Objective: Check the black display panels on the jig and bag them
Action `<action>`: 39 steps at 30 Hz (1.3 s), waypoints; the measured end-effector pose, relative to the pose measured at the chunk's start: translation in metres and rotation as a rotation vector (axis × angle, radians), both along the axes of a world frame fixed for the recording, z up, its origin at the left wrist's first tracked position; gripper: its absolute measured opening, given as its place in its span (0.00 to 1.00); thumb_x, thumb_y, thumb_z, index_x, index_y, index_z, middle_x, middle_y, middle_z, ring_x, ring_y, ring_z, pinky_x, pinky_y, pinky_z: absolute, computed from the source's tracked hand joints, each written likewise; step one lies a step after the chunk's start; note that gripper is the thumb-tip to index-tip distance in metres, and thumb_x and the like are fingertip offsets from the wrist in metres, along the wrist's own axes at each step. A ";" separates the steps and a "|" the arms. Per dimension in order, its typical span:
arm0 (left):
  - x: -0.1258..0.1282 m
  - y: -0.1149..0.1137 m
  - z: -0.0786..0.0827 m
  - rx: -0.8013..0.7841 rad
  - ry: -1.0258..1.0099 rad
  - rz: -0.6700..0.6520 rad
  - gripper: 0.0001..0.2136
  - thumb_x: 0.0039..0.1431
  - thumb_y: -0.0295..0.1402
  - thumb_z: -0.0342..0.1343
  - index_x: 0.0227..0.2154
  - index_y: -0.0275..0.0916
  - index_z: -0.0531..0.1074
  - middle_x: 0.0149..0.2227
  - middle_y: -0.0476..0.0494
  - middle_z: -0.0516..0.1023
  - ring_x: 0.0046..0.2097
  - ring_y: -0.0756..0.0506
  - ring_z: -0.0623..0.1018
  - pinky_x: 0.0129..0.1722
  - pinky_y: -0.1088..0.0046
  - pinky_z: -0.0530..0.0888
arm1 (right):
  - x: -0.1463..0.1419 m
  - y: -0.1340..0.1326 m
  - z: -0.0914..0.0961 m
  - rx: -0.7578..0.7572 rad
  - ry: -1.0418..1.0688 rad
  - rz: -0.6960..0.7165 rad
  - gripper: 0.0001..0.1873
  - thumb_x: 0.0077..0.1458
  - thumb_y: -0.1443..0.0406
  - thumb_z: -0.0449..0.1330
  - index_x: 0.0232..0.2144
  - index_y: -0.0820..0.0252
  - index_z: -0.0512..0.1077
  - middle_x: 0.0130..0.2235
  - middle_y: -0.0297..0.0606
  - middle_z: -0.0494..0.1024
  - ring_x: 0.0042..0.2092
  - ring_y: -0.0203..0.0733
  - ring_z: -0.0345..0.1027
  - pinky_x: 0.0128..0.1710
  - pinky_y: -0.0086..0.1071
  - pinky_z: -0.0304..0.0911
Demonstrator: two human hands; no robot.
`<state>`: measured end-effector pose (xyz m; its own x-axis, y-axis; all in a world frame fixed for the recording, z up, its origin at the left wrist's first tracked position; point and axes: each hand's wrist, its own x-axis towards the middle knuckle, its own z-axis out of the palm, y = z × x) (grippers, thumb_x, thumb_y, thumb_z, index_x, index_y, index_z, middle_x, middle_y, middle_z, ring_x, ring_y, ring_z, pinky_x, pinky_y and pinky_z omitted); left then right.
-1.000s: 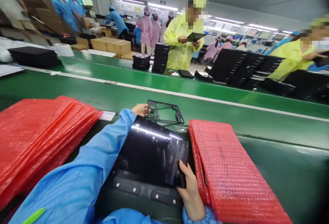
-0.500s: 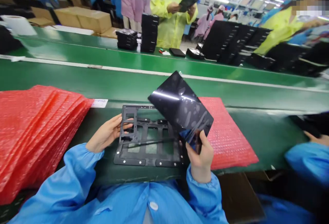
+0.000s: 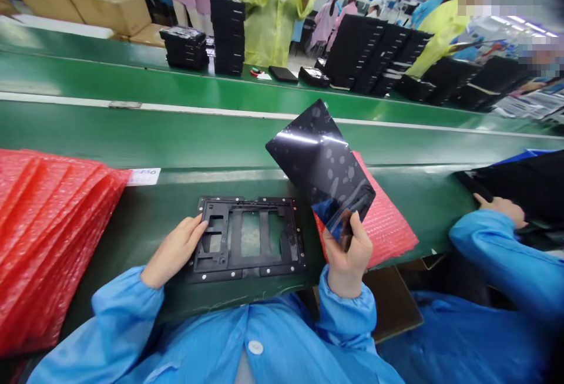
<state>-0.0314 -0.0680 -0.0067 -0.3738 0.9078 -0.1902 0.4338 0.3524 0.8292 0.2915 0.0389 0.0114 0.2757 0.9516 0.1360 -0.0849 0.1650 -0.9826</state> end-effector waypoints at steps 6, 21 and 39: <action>0.004 0.008 0.008 0.138 -0.033 -0.003 0.27 0.58 0.53 0.46 0.54 0.44 0.69 0.50 0.40 0.73 0.50 0.38 0.74 0.49 0.63 0.71 | -0.017 -0.018 0.011 -0.145 0.028 0.286 0.31 0.44 0.60 0.68 0.53 0.52 0.70 0.53 0.38 0.75 0.58 0.57 0.63 0.54 0.49 0.66; 0.003 0.003 -0.005 0.209 -0.337 -0.010 0.31 0.56 0.40 0.57 0.61 0.35 0.59 0.36 0.43 0.77 0.36 0.44 0.76 0.40 0.66 0.72 | -0.033 -0.017 -0.033 -0.229 -0.622 0.377 0.42 0.50 0.53 0.64 0.63 0.59 0.57 0.52 0.45 0.75 0.51 0.51 0.70 0.55 0.46 0.61; -0.003 0.002 -0.022 0.206 0.193 -0.074 0.18 0.56 0.39 0.58 0.48 0.37 0.70 0.34 0.48 0.66 0.30 0.50 0.65 0.33 0.71 0.68 | -0.030 -0.024 -0.041 -0.169 -0.726 0.388 0.41 0.52 0.51 0.61 0.64 0.58 0.55 0.54 0.47 0.74 0.52 0.51 0.70 0.55 0.46 0.62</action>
